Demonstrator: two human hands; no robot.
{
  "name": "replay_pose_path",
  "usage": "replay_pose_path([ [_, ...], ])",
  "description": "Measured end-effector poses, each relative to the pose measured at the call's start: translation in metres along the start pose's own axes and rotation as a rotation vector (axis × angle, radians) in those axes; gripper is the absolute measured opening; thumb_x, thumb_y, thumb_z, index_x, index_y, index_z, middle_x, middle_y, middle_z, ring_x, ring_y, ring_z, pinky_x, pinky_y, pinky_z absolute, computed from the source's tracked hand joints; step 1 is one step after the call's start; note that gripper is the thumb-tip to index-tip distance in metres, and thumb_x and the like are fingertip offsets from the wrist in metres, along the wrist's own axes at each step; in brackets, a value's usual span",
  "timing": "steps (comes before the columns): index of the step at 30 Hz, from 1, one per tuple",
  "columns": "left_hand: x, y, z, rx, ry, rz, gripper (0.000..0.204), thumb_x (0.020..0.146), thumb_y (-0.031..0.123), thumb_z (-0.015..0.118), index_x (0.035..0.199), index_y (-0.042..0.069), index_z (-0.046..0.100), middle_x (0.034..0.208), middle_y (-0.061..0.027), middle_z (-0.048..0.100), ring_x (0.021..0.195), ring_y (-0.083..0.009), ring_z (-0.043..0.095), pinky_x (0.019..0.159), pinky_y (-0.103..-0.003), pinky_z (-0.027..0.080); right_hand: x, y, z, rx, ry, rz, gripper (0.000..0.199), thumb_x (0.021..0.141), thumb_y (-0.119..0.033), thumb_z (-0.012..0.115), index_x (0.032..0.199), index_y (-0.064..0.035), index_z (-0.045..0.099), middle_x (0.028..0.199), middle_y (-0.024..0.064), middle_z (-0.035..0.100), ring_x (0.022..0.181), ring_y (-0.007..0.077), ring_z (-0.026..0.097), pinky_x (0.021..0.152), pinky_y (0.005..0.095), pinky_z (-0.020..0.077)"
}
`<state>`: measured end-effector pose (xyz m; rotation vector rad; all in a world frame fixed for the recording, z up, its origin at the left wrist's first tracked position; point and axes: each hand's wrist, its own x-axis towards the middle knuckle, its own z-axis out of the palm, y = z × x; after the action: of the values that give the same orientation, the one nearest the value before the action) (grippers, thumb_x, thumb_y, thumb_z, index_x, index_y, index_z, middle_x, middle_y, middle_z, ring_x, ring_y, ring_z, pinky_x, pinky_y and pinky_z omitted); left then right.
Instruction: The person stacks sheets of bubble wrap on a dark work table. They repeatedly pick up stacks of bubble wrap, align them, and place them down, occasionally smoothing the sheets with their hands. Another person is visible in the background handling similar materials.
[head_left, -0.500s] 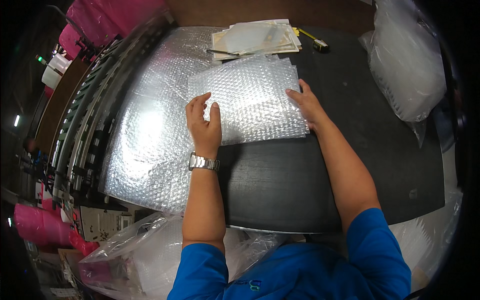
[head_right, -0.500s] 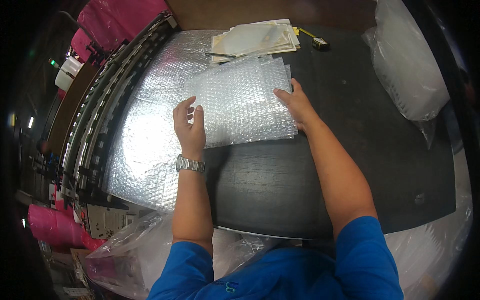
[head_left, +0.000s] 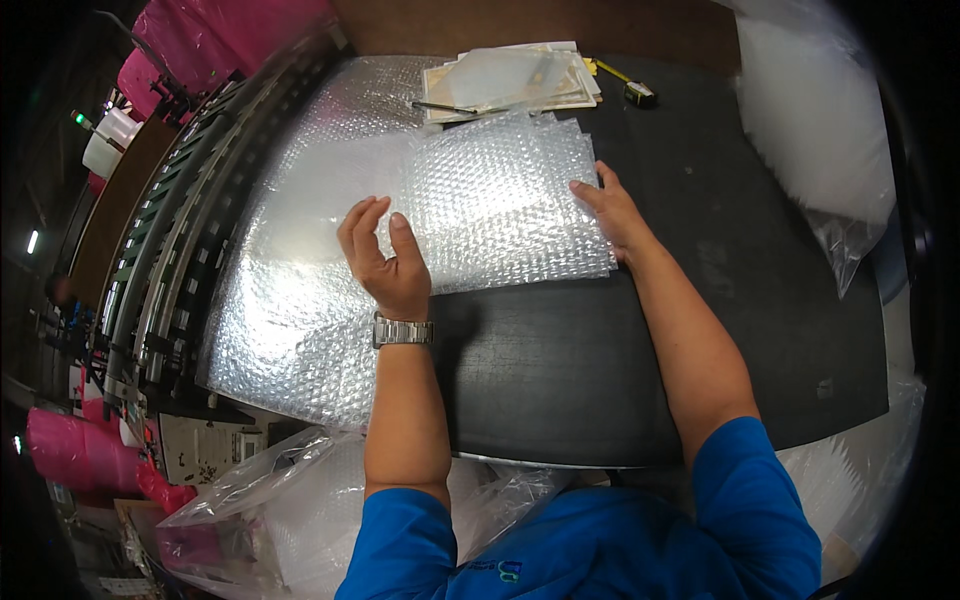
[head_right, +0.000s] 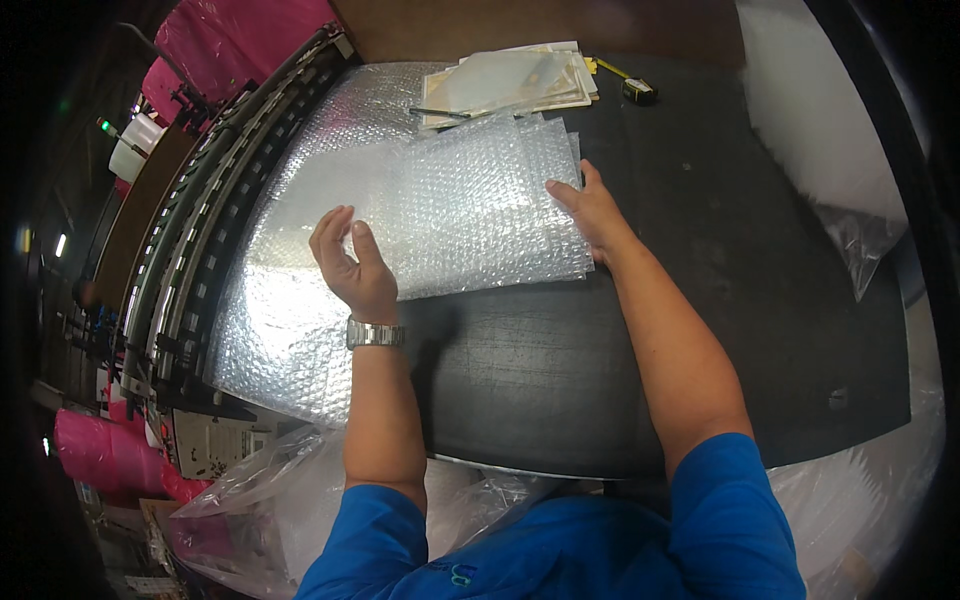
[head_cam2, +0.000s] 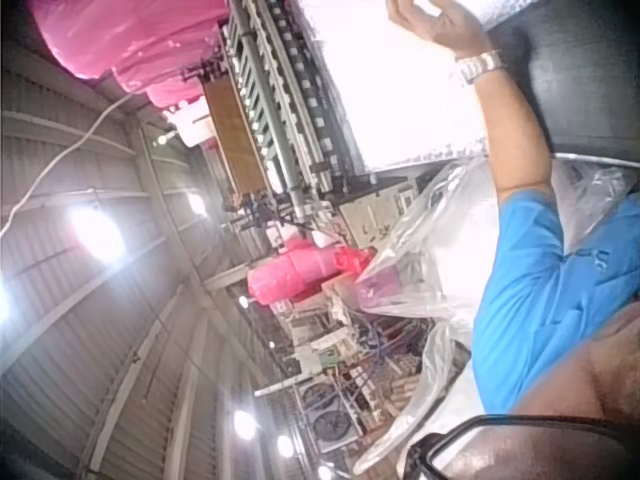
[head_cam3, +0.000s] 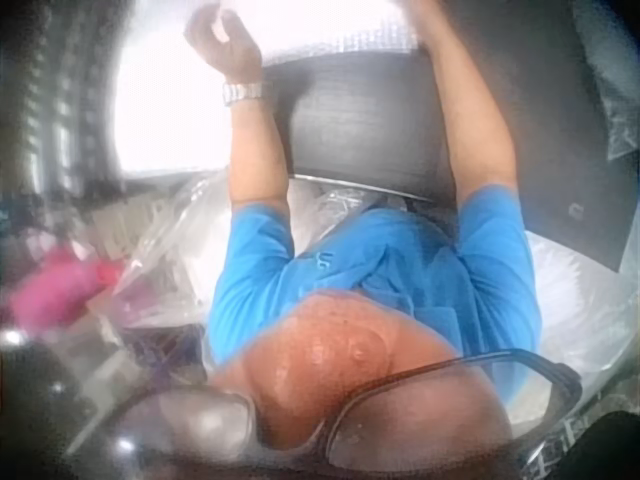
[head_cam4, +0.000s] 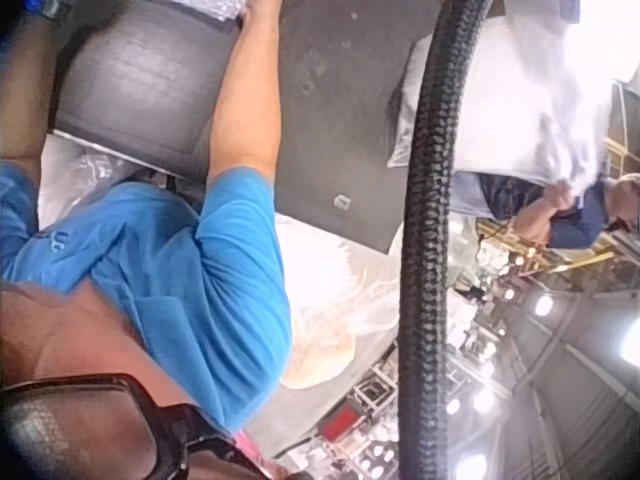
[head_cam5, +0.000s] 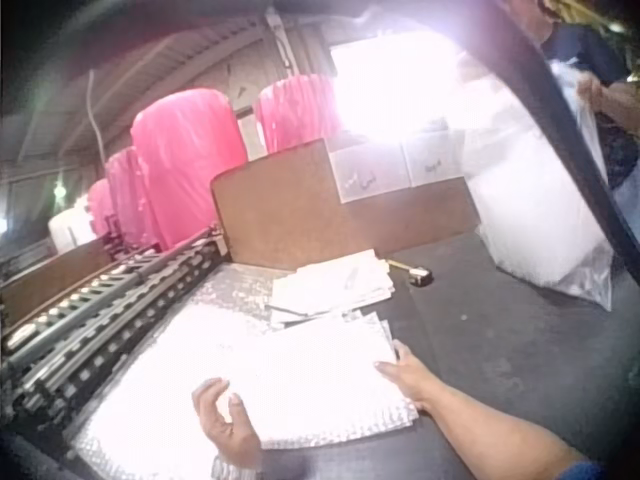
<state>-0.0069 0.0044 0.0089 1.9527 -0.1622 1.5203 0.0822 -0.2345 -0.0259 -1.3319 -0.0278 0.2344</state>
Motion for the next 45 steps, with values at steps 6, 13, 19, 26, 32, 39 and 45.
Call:
replay_pose_path([
  [6,0.005,-0.015,-0.007,0.244,0.036,-0.072,0.02,0.081,0.01,0.056,0.099,0.002,0.06,0.116,-0.0202,0.048,0.109,-0.0314,0.045,0.09,-0.041,0.037,0.0,0.0,-0.002,0.039,-0.024,0.009,0.084,0.08,-0.019,0.062,0.139,-0.0025,0.005,0.13,0.0282,0.033,0.112,0.0323,0.046,0.081,0.0415,0.0482],
  [13,-0.01,-0.034,-0.005,0.595,-0.745,-0.533,0.056,0.079,0.042,0.055,0.123,0.008,0.049,0.133,-0.0296,0.033,0.126,-0.0403,0.03,0.102,-0.049,0.025,-0.007,-0.004,0.002,0.047,0.0,0.0,0.083,0.08,-0.021,0.063,0.139,0.0007,0.008,0.127,0.0279,0.039,0.108,0.0291,0.049,0.083,0.0364,0.0469],
  [19,-0.009,0.003,0.003,-0.2,-0.986,-0.615,0.041,0.082,0.026,0.06,0.119,0.011,0.053,0.134,-0.0176,0.04,0.116,-0.0342,0.044,0.096,-0.039,0.035,-0.004,-0.004,0.001,0.074,-0.019,0.019,0.082,0.081,-0.018,0.062,0.139,-0.0011,0.007,0.127,0.0269,0.038,0.108,0.0301,0.05,0.082,0.0396,0.0483],
  [26,-0.015,-0.018,-0.001,0.541,-0.941,-0.2,0.054,0.077,0.038,0.063,0.124,0.016,0.049,0.139,-0.0196,0.03,0.128,-0.0348,0.029,0.1,-0.049,0.027,-0.004,-0.003,0.001,0.07,-0.026,0.0,0.085,0.08,-0.017,0.064,0.139,-0.0013,0.005,0.128,0.0259,0.037,0.106,0.0288,0.051,0.081,0.0388,0.0491],
  [32,-0.018,-0.005,0.01,0.632,-1.042,-0.297,0.065,0.076,0.054,0.056,0.131,0.021,0.042,0.135,-0.0222,0.034,0.123,-0.0398,0.033,0.098,-0.052,0.028,-0.004,-0.001,-0.002,0.046,-0.024,-0.027,0.089,0.078,-0.019,0.067,0.139,-0.0001,0.004,0.129,0.0261,0.036,0.108,0.0293,0.05,0.08,0.0375,0.0495],
  [39,-0.021,-0.019,0.01,0.51,-0.926,-0.326,0.061,0.077,0.049,0.058,0.126,0.014,0.047,0.129,-0.0244,0.038,0.117,-0.0408,0.037,0.094,-0.048,0.036,-0.003,-0.001,-0.001,0.08,-0.058,-0.025,0.092,0.076,-0.015,0.067,0.138,0.0018,0.002,0.129,0.0271,0.035,0.107,0.029,0.05,0.079,0.0361,0.0499],
  [45,-0.03,-0.027,0.017,0.134,-0.785,-0.307,0.052,0.078,0.033,0.064,0.123,0.013,0.049,0.123,-0.0184,0.045,0.103,-0.0281,0.049,0.082,-0.036,0.045,0.003,0.006,-0.003,0.085,-0.069,-0.035,0.09,0.077,-0.011,0.065,0.138,0.0018,0.001,0.128,0.0277,0.036,0.106,0.0292,0.051,0.078,0.0358,0.0505],
])
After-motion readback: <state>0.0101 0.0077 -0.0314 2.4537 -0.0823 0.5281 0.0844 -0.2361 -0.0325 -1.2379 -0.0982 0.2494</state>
